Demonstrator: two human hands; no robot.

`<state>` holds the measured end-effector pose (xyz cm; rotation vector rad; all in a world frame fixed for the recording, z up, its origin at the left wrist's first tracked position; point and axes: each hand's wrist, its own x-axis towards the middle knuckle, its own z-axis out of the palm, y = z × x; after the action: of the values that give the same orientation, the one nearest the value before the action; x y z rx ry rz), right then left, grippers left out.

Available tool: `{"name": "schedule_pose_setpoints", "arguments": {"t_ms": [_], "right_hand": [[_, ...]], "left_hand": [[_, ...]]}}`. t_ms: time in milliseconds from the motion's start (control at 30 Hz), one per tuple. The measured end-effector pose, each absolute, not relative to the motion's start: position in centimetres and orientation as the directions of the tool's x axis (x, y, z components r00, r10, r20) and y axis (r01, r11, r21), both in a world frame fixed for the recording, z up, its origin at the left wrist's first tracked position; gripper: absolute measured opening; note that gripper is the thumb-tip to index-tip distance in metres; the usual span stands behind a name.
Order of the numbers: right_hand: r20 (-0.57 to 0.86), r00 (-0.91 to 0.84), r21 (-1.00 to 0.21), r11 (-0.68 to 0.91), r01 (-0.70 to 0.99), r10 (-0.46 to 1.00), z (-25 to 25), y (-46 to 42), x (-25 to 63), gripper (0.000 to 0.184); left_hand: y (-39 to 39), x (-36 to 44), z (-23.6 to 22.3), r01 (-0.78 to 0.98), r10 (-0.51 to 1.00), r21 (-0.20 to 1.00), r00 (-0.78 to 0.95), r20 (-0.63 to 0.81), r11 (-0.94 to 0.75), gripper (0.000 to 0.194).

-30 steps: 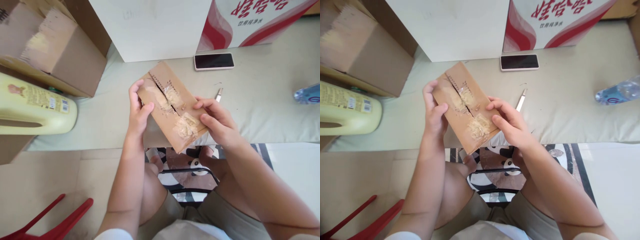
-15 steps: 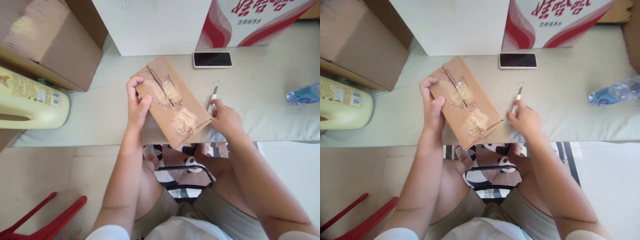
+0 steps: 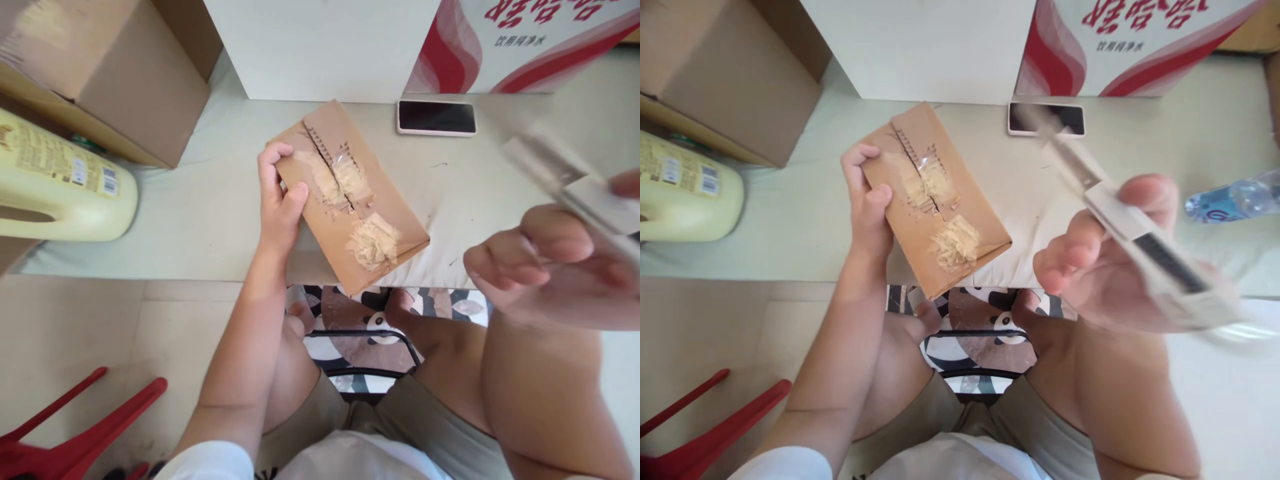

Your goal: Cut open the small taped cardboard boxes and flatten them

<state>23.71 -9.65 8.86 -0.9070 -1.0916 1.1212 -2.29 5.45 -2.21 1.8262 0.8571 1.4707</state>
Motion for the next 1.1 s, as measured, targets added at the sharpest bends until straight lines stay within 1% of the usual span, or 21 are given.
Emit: {"name": "schedule_pose_setpoints", "arguments": {"t_ms": [33,67,133,200,233,333,500,567,633,700,767,967,1100], "right_hand": [[0.227,0.082,-0.948,0.24,-0.211,0.97,8.7,-9.7,23.3,0.026],[0.255,0.112,-0.946,0.272,-0.179,0.96,8.6,-9.8,22.7,0.023],[0.307,0.199,-0.939,0.331,-0.096,0.931,8.3,-9.8,21.6,0.012],[0.344,0.244,-0.933,0.36,-0.022,0.907,8.2,-9.9,20.7,0.02],[0.326,0.249,-0.943,0.334,0.013,0.912,8.1,-10.0,20.5,0.021],[0.267,0.206,-0.962,0.247,0.117,0.941,8.1,-10.3,20.6,0.015],[0.212,0.178,-0.947,0.157,0.281,0.961,8.4,-10.8,21.0,0.017],[0.218,0.121,-0.908,0.155,0.39,0.968,8.5,-10.9,21.0,0.017],[0.242,0.047,-0.864,0.193,0.465,0.969,8.5,-10.9,21.0,0.016],[0.266,0.005,-0.855,0.233,0.462,0.964,8.5,-10.8,21.1,0.016],[0.27,0.002,-0.866,0.241,0.437,0.963,8.5,-10.7,21.3,0.016],[0.243,0.006,-0.897,0.222,0.381,0.97,8.6,-10.7,21.7,0.017],[0.21,0.014,-0.93,0.195,0.311,0.978,8.5,-10.7,21.6,0.016]], "left_hand": [[5.4,-2.3,-2.2,0.084,0.815,0.815,0.164,0.556,-0.573,0.058],[5.4,-2.2,-2.1,0.058,0.825,0.829,0.162,0.541,-0.556,0.058],[5.3,-2.1,-2.1,0.019,0.839,0.847,0.152,0.523,-0.531,0.057],[5.3,-1.9,-2.0,0.008,0.844,0.852,0.138,0.518,-0.524,0.056],[5.3,-1.9,-2.0,0.007,0.846,0.853,0.134,0.516,-0.521,0.057],[5.2,-1.7,-1.9,0.009,0.851,0.857,0.13,0.51,-0.515,0.06],[5.0,-1.7,-1.6,0.005,0.857,0.863,0.125,0.5,-0.505,0.058],[5.0,-1.8,-1.6,-0.005,0.859,0.866,0.131,0.496,-0.5,0.058],[5.1,-1.8,-1.7,-0.011,0.855,0.864,0.139,0.5,-0.504,0.057],[5.2,-1.9,-1.8,-0.013,0.855,0.864,0.143,0.499,-0.503,0.057],[5.3,-2.0,-1.9,-0.011,0.861,0.871,0.143,0.487,-0.491,0.056],[5.3,-1.9,-1.9,-0.019,0.859,0.868,0.132,0.494,-0.496,0.057],[5.2,-1.8,-1.8,-0.037,0.856,0.867,0.139,0.497,-0.497,0.058]]}}
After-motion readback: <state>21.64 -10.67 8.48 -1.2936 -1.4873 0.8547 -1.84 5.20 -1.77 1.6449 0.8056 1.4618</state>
